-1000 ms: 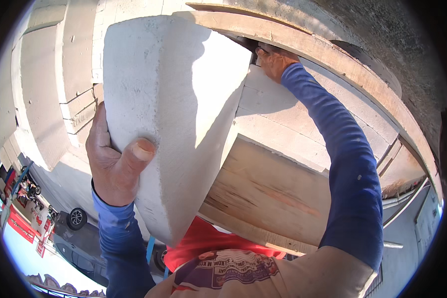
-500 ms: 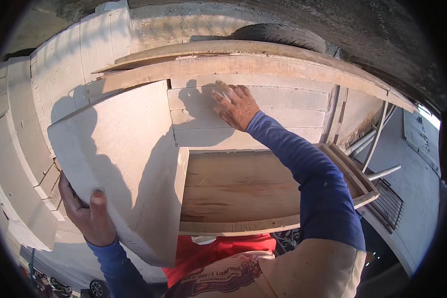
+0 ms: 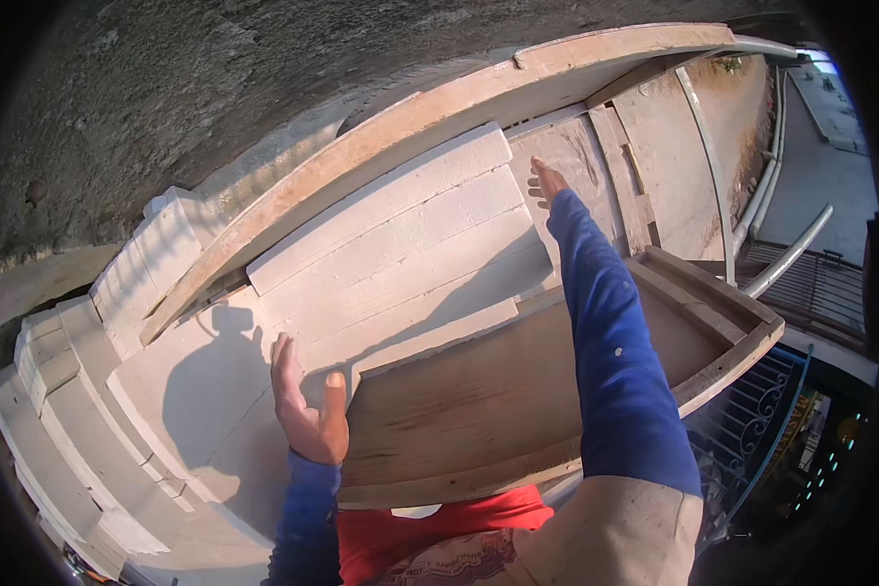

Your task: The person picks up large rectangular white bricks from a stack and places them into a wooden cart.

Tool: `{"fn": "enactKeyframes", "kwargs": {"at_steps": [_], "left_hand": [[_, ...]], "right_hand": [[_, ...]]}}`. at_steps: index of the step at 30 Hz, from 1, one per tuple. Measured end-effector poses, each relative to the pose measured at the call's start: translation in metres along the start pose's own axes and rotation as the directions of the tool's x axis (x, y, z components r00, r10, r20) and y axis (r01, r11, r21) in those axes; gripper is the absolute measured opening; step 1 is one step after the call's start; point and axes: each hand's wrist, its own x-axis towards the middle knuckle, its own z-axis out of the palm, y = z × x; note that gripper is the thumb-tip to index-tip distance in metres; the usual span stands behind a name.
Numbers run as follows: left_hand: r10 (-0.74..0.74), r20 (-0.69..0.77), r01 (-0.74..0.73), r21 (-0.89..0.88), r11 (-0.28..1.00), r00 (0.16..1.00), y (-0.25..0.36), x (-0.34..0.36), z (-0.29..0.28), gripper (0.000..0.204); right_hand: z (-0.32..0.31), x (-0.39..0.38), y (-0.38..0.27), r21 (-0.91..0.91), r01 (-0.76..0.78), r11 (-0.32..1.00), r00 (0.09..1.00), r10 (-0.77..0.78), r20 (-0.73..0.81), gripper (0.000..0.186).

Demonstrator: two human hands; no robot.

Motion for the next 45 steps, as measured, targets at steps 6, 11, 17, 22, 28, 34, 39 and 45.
{"fn": "enactKeyframes", "kwargs": {"at_steps": [6, 11, 17, 22, 28, 34, 39, 45], "left_hand": [[0.309, 0.232, -0.371, 0.314, 0.874, 0.922, -0.028, 0.058, 0.242, 0.090], [0.283, 0.214, -0.354, 0.485, 0.800, 0.935, -0.036, 0.068, 0.318, 0.100], [0.330, 0.100, -0.339, 0.443, 0.830, 0.939, -0.033, 0.066, 0.323, 0.099], [0.320, 0.039, -0.306, 0.420, 0.854, 0.946, -0.045, 0.057, 0.329, 0.100], [0.376, 0.009, -0.360, 0.313, 0.879, 0.926, -0.031, 0.057, 0.341, 0.099], [0.365, -0.088, -0.321, 0.316, 0.893, 0.927, -0.030, 0.054, 0.355, 0.094], [0.350, -0.005, -0.333, 0.300, 0.894, 0.937, -0.024, 0.064, 0.349, 0.093], [0.336, 0.068, -0.340, 0.301, 0.891, 0.939, -0.030, 0.044, 0.338, 0.092]], "right_hand": [[0.057, 0.025, 0.001, 0.203, 0.048, 0.978, 0.947, -0.109, 0.301, 0.070], [0.062, 0.049, 0.024, 0.560, -0.215, 0.800, 0.742, -0.239, 0.626, 0.064], [0.052, -0.006, 0.005, 0.549, -0.172, 0.818, 0.863, -0.143, 0.484, 0.059], [0.061, -0.004, 0.044, 0.493, -0.187, 0.850, 0.860, -0.101, 0.500, 0.060], [0.025, -0.009, 0.053, 0.471, -0.137, 0.872, 0.906, -0.081, 0.414, 0.061], [0.013, -0.009, 0.079, 0.446, -0.152, 0.882, 0.911, -0.050, 0.409, 0.063], [0.005, -0.010, 0.089, 0.443, -0.161, 0.882, 0.910, -0.041, 0.413, 0.064], [-0.002, -0.002, 0.092, 0.428, -0.160, 0.890, 0.917, -0.026, 0.398, 0.065]]}}
